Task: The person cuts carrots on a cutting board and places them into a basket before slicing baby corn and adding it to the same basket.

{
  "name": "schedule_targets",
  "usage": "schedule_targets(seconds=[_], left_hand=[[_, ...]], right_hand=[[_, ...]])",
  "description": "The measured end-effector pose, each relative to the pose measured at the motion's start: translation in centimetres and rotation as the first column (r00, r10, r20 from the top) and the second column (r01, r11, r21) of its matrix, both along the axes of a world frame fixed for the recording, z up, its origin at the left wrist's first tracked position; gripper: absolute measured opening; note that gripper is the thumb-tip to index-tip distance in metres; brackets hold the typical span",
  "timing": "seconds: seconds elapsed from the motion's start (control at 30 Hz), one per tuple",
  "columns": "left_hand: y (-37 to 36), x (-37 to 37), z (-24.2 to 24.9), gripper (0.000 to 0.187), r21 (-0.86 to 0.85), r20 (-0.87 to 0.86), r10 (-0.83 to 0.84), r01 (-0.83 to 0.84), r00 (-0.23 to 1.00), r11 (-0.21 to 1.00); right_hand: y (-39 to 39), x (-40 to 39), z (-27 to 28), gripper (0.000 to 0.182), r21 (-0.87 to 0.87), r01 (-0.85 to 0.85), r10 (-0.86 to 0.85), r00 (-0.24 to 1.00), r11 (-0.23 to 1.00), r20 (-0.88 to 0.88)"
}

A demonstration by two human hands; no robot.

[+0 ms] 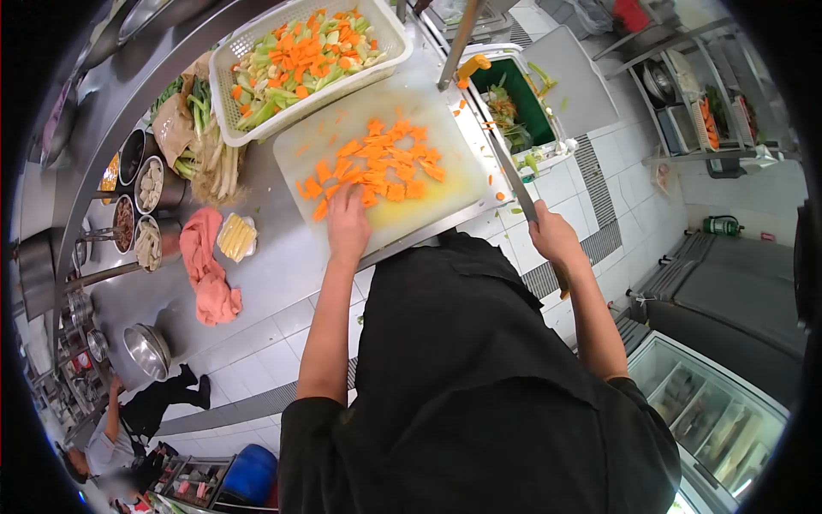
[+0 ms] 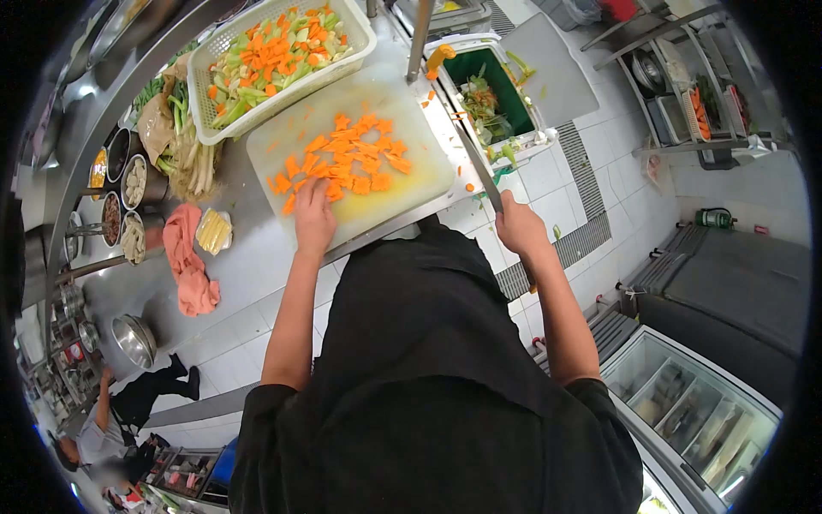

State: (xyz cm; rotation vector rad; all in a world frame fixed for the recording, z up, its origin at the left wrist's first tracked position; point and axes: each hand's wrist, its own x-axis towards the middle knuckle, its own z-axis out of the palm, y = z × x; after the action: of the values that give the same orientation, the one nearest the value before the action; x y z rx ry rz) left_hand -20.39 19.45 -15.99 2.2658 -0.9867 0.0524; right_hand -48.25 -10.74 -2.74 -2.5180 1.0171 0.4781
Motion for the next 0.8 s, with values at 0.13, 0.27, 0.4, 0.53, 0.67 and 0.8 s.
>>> schedule_targets(seconds=[0.13, 0.27, 0.4, 0.53, 0.67, 0.8], left_hand=[[-2.9, -0.5, 3.0, 0.044, 0.041, 0.102, -0.019, 0.015, 0.995, 0.999], [-3.1, -0.1, 1.1, 0.052, 0.229, 0.016, -0.007, 0.003, 1.0, 0.973], [-2.5, -0.1, 1.1, 0.053, 0.232, -0.082, 0.005, 0.014, 0.997, 0.973], [-2.2, -1.2, 2.3, 0.059, 0.157, -0.09, 0.059, -0.045, 0.994, 0.987], [-2.1, -2.6, 4.3, 0.096, 0.155, -0.086, 0.258, -0.243, 0.962, 0.958], [-0.7, -2.1, 3.0, 0.133, 0.211, -0.16, 0.541, -0.507, 0.826, 0.836]], right_hand=[[-3.1, -1.7, -1.8, 0.025, -0.012, -0.067, 0.066, 0.994, 0.998, -0.088], [-4.6, -0.7, 0.2, 0.024, 0.064, -0.063, 0.075, 0.976, 0.996, -0.205], [-6.7, -0.6, 0.3, 0.023, 0.069, -0.115, 0.126, 0.972, 0.991, -0.2], [-9.5, 1.9, -1.3, 0.032, 0.155, -0.214, 0.243, 0.947, 0.965, -0.208], [-13.3, 7.7, -5.2, 0.053, 0.116, -0.397, 0.413, 0.887, 0.911, -0.206], [-11.3, 14.7, -4.6, 0.073, -0.115, -0.561, 0.552, 0.827, 0.819, -0.103]])
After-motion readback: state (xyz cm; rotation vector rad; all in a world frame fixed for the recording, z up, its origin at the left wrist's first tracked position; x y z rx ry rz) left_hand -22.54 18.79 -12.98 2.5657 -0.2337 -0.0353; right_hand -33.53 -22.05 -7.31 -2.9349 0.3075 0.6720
